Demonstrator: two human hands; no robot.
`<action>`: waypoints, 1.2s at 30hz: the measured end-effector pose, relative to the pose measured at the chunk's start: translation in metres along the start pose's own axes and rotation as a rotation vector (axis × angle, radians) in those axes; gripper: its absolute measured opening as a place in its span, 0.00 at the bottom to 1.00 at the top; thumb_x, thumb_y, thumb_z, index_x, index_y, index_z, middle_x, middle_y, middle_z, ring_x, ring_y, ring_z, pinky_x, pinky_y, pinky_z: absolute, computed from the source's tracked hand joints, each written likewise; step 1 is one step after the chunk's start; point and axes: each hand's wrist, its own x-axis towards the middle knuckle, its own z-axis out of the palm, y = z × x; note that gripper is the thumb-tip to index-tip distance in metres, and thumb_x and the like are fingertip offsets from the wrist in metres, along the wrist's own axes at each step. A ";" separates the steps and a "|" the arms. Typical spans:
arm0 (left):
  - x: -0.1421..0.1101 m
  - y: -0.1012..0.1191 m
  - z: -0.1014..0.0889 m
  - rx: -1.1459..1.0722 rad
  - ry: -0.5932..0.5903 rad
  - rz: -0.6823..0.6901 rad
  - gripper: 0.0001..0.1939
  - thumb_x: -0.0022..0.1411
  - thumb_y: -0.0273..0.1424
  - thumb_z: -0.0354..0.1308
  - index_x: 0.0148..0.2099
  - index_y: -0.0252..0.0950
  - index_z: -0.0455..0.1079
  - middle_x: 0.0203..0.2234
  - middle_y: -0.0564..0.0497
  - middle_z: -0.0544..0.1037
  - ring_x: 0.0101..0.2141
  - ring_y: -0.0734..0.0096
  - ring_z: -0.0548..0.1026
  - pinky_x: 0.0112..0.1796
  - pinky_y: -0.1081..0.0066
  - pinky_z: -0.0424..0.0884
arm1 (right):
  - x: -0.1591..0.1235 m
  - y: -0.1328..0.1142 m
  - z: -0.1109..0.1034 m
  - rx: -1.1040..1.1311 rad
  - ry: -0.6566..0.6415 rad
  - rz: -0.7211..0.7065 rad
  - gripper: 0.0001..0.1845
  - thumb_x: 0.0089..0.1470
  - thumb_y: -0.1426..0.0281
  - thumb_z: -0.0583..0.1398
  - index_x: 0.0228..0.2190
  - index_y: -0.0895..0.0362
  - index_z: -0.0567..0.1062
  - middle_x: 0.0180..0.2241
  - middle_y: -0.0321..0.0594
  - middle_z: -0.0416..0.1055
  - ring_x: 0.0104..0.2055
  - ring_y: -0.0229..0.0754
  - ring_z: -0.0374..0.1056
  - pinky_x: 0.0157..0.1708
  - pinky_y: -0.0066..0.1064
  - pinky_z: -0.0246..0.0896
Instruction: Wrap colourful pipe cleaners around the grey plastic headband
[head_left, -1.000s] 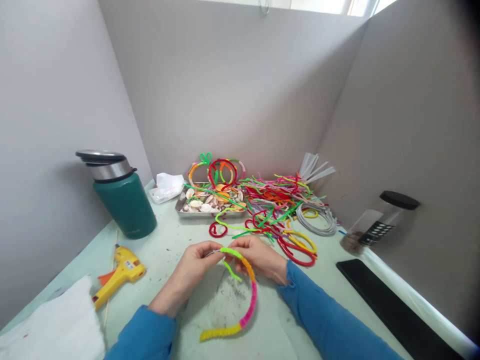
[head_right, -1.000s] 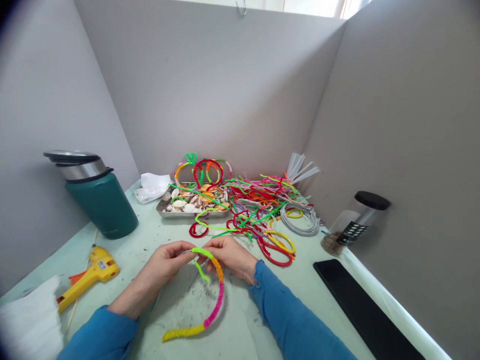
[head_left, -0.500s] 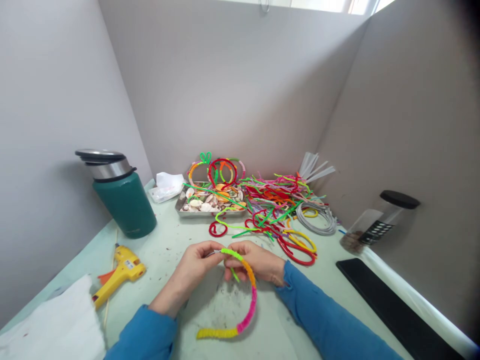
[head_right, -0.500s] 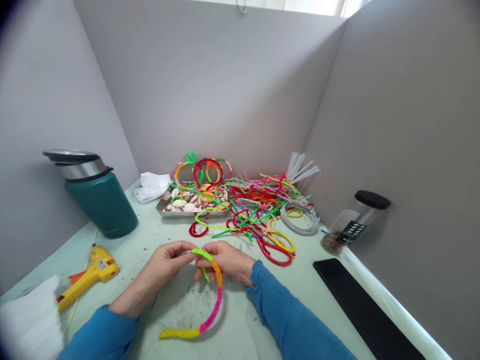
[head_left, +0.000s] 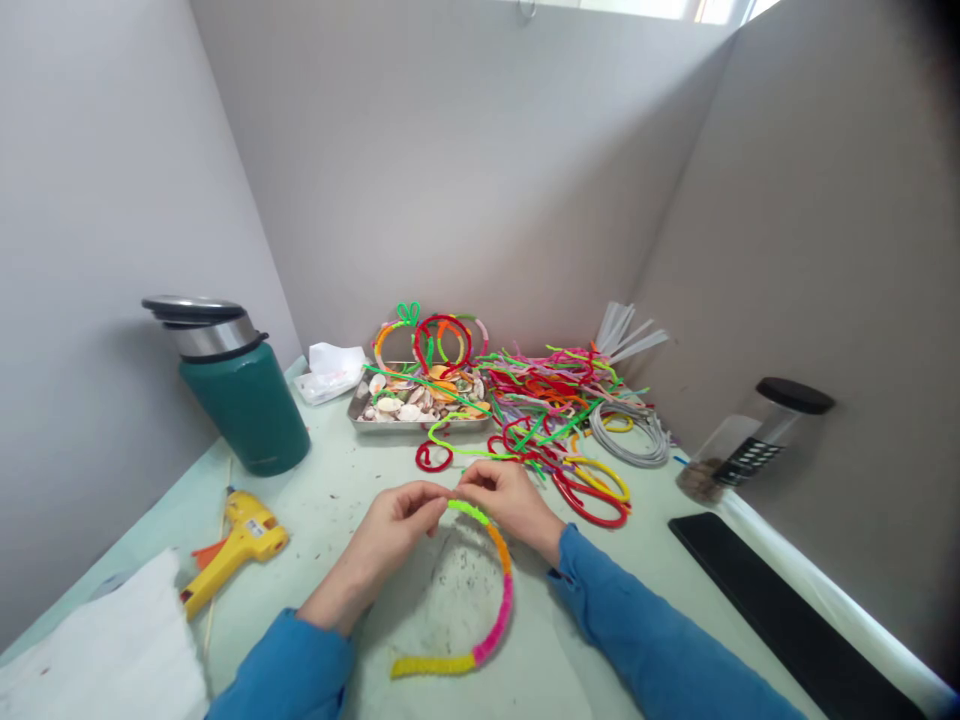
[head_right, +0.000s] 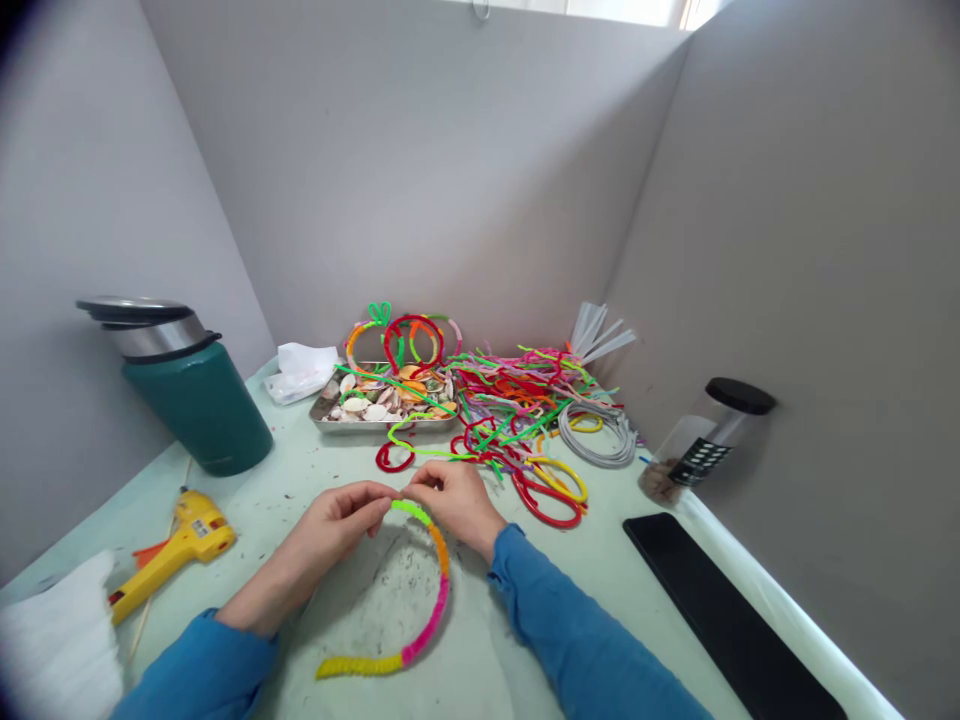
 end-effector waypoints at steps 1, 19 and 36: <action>0.000 0.000 0.000 -0.008 0.002 -0.001 0.17 0.51 0.41 0.57 0.37 0.33 0.70 0.15 0.60 0.64 0.15 0.82 0.52 0.19 0.77 0.48 | 0.000 -0.001 0.000 -0.029 0.043 -0.023 0.08 0.47 0.66 0.61 0.24 0.58 0.74 0.23 0.35 0.70 0.27 0.36 0.62 0.27 0.26 0.53; -0.002 0.001 0.001 -0.004 -0.056 -0.067 0.15 0.51 0.42 0.55 0.33 0.34 0.67 0.15 0.60 0.60 0.15 0.82 0.51 0.18 0.77 0.44 | -0.009 -0.024 -0.006 -0.144 0.171 -0.470 0.08 0.52 0.69 0.59 0.23 0.57 0.71 0.23 0.38 0.68 0.30 0.39 0.60 0.34 0.33 0.54; -0.001 0.003 0.003 -0.066 0.033 -0.127 0.19 0.44 0.45 0.61 0.30 0.32 0.71 0.13 0.61 0.62 0.13 0.84 0.49 0.17 0.76 0.45 | -0.012 -0.020 -0.004 -0.399 -0.124 -0.738 0.08 0.51 0.68 0.57 0.23 0.57 0.69 0.22 0.38 0.64 0.30 0.40 0.57 0.33 0.34 0.52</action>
